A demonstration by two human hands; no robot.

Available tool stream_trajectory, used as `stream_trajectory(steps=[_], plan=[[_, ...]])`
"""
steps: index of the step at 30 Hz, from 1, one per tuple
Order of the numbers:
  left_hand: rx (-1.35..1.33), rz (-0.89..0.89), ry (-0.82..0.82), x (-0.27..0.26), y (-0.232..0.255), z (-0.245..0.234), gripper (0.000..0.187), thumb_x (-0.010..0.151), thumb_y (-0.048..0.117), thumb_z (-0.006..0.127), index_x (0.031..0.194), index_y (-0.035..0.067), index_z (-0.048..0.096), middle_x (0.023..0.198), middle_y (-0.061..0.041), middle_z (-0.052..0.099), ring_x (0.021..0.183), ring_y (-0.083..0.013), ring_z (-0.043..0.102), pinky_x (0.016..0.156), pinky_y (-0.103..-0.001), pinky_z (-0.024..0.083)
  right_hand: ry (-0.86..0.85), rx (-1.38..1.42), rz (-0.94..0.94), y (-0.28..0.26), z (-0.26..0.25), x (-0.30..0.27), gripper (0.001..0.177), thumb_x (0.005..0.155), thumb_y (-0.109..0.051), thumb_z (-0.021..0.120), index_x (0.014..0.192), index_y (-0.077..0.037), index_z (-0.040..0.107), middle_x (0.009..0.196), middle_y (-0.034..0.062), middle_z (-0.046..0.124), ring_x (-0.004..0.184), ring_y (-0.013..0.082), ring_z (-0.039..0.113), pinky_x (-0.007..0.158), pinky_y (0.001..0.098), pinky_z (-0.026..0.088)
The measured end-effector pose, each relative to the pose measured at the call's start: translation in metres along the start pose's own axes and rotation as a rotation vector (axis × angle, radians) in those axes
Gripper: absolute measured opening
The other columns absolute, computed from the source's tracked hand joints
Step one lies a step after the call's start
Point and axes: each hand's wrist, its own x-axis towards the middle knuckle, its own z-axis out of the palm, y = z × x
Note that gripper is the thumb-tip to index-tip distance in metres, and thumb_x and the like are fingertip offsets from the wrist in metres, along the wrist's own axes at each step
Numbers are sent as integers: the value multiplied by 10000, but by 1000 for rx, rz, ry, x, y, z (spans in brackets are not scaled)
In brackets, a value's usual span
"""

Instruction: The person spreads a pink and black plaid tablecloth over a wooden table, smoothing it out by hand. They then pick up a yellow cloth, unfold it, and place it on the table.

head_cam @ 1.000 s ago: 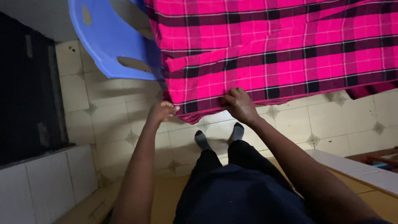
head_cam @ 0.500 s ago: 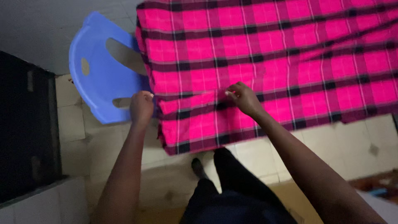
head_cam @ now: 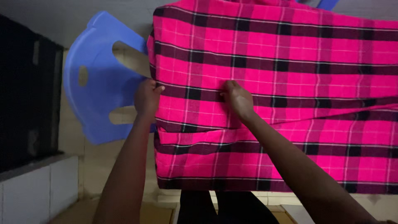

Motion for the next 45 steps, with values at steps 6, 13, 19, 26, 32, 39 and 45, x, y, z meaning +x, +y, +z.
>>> stream_trajectory(steps=[6, 13, 19, 26, 32, 39, 45], plan=[[-75, -100, -209, 10, 3, -3, 359, 762, 318, 870, 986, 75, 729, 941, -123, 741, 850, -316, 721, 737, -476, 538, 4, -92, -33, 7, 6, 13, 123, 962, -202, 634, 987, -82, 622, 925, 163, 705, 726, 397, 687, 576, 528, 525], [-198, -87, -307, 50, -28, 1, 361, 862, 232, 843, 1096, 29, 659, 885, -161, 677, 756, -311, 697, 586, -443, 563, -49, -68, 121, -3, 3, 27, 179, 1029, -222, 553, 1083, -56, 513, 725, 212, 680, 628, 445, 649, 545, 607, 465], [-776, -247, -134, 73, -19, 10, 260, 909, 59, 742, 1071, -19, 555, 892, -102, 672, 660, -202, 727, 504, -324, 606, 93, -5, 176, -3, 9, 68, 271, 1055, -210, 516, 1183, 3, 409, 699, 252, 651, 582, 489, 616, 487, 619, 425], [-101, -7, 233, 59, 2, 24, 319, 922, 231, 829, 1014, 8, 621, 965, -185, 722, 895, -362, 702, 776, -476, 546, 127, 895, 509, -1, 30, 83, 487, 1261, -306, 330, 980, 39, 528, 863, 264, 474, 785, 481, 451, 680, 541, 449], [-261, -272, 58, 21, 1, 10, 309, 961, 380, 694, 1098, 106, 647, 1014, -88, 749, 941, -301, 722, 796, -458, 515, 121, -57, 37, -37, 37, 17, 503, 1066, -345, 594, 1427, -6, 507, 1315, 243, 581, 1225, 397, 556, 1029, 548, 476], [-108, 248, 373, 31, 5, -1, 218, 934, -1, 592, 1108, 97, 681, 1106, -119, 730, 1093, -347, 683, 952, -482, 515, -47, -126, -10, -74, 28, -30, 724, 1036, -420, 565, 1628, -99, 298, 1679, 143, 302, 1572, 351, 232, 1274, 553, 165], [-43, 683, 256, 95, 36, 13, 273, 883, 51, 639, 1153, 83, 647, 1179, -145, 702, 1114, -362, 662, 947, -465, 529, -55, -193, -13, -71, 27, -28, 723, 1038, -454, 536, 1631, -111, 303, 1676, 133, 310, 1574, 336, 220, 1269, 545, 158]])
